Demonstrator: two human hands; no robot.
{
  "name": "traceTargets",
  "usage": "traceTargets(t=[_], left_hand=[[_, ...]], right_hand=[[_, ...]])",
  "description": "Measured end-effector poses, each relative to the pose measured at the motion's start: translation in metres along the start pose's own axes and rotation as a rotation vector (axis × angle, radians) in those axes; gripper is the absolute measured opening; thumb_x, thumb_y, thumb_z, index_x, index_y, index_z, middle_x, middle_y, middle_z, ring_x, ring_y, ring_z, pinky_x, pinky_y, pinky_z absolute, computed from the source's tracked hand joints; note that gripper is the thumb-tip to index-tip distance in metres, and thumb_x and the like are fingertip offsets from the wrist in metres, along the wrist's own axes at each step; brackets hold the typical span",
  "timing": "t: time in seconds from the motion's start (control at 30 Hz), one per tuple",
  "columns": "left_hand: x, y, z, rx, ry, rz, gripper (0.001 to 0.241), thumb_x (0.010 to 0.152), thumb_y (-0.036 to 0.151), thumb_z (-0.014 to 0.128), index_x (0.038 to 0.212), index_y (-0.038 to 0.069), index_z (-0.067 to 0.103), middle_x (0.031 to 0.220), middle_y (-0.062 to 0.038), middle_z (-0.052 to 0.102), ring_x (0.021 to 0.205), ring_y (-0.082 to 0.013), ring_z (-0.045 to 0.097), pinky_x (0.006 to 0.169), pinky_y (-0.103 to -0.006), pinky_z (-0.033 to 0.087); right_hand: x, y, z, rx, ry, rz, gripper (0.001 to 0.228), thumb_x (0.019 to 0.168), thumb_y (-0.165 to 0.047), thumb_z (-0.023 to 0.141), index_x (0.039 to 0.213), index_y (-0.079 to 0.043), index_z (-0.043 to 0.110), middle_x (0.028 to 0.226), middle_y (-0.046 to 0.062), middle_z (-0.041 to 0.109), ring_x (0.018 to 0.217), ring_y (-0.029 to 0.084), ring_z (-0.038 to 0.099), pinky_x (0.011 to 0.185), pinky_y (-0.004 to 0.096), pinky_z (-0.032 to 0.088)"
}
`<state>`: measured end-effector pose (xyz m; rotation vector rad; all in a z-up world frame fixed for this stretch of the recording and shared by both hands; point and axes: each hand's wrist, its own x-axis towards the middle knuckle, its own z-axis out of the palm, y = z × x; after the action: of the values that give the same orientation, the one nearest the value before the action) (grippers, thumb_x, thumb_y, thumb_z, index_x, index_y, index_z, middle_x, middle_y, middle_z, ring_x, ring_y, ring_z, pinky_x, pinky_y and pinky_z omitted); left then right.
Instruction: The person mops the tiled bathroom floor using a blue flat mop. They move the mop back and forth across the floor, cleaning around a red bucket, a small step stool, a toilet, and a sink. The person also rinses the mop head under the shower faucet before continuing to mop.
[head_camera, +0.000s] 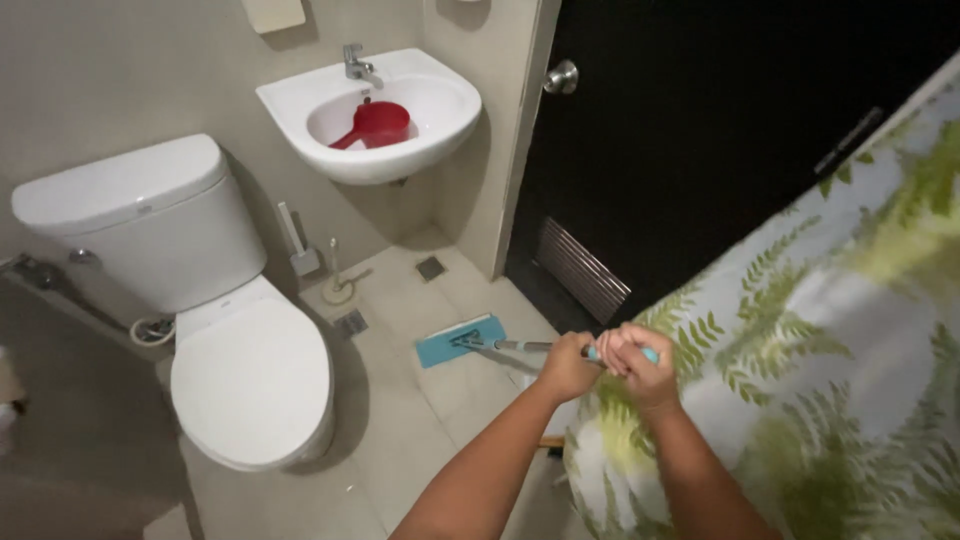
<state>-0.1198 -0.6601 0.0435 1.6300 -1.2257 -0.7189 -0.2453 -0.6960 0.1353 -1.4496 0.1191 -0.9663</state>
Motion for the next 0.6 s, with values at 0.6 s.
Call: traceTargets(t=[0.6], left_hand=[[0.106, -0.086, -0.059, 0.201, 0.196, 0.192, 0.025, 0.071, 0.016, 0.082, 0.089, 0.007, 0.068, 0.096, -0.020, 0.069, 0.100, -0.0428, 0.064, 0.090, -0.0506, 0.050]], right_hand=[[0.110, 0.059, 0.037, -0.304, -0.007, 0.088, 0.034, 0.098, 0.000, 0.052, 0.064, 0.002, 0.046, 0.063, 0.005, 0.052, 0.060, 0.011, 0.046, 0.057, 0.030, 0.040]])
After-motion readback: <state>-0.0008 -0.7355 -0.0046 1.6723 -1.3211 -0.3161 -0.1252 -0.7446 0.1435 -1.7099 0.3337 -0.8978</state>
